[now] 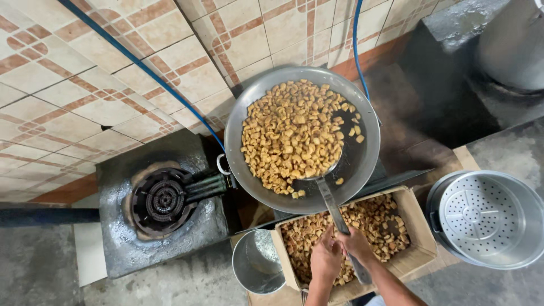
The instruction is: The person uses a large wire skimmer to scoop fried food nuggets out of a wok of hot oil, transferring them into a cardboard box and a metal steamer basket.
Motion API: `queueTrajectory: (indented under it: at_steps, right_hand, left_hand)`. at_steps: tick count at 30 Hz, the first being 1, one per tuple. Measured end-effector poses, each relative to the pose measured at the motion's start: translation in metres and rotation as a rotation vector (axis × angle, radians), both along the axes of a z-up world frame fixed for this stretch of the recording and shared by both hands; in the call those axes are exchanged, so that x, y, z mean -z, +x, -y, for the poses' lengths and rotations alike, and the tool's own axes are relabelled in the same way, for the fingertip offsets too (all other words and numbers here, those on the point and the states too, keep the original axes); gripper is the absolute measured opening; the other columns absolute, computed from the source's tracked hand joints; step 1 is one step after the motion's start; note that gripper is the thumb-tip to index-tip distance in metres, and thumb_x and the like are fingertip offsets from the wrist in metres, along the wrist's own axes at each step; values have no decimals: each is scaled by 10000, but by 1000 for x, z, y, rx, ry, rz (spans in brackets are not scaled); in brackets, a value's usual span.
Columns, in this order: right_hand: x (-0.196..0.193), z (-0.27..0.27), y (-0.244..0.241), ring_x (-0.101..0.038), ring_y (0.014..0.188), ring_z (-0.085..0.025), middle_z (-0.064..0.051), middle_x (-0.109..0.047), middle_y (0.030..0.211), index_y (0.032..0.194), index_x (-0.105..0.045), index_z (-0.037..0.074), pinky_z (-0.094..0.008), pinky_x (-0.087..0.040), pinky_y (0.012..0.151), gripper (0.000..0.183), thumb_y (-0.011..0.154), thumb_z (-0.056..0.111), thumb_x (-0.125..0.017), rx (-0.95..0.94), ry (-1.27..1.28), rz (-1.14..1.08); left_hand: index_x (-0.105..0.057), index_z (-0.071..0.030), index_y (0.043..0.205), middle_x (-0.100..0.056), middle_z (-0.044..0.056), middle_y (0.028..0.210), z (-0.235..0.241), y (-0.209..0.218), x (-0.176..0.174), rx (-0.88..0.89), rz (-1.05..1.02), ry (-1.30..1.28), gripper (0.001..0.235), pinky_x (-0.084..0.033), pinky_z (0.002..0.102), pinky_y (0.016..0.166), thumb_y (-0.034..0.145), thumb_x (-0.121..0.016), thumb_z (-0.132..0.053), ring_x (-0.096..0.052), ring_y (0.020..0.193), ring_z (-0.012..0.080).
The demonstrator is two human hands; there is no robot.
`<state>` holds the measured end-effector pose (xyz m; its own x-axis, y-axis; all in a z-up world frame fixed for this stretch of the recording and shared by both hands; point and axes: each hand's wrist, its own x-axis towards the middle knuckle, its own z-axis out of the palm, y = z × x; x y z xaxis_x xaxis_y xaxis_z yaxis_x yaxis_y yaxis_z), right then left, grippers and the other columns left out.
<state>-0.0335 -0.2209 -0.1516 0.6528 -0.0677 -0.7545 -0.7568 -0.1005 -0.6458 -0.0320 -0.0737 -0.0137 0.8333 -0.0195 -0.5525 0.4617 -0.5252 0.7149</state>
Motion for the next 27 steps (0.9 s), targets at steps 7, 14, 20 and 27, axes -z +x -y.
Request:
queueTrajectory:
  at_steps: [7, 14, 20, 27]
  right_hand:
    - [16, 5, 8, -595, 420, -197, -88, -621, 566, 865, -615, 9, -358, -485, 389, 253, 898, 243, -704, 16, -40, 62]
    - [0, -2, -1, -613, 412, -170, -67, -642, 569, 877, -611, 25, -351, -540, 382, 270, 941, 286, -640, -90, -139, 54]
    - [5, -10, -37, -572, 382, -181, -72, -660, 522, 842, -669, 37, -349, -453, 377, 253, 932, 268, -615, -120, -127, 70]
    - [43, -7, -88, -640, 401, -210, -113, -680, 526, 893, -708, -5, -373, -498, 404, 374, 881, 368, -680, 74, -121, 130]
  left_hand:
    - [-596, -110, 1419, -778, 180, 981, -4, -4, 17, 12, 139, 16, 492, -615, 369, 746, 927, -609, -120, -768, 813, 248]
    - [-587, -63, 1363, -718, 215, 1097, 15, 9, 74, -78, -5, 128, 395, -591, 421, 790, 1001, -588, -220, -729, 899, 320]
    - [-608, -11, 1223, -705, 162, 996, 62, 12, 191, -332, -120, -35, 391, -536, 425, 823, 1034, -631, -352, -668, 894, 280]
    - [-688, 9, 1088, -674, 38, 831, 69, -25, 209, -650, -225, -504, 341, -487, 337, 694, 1023, -642, -323, -560, 729, 149]
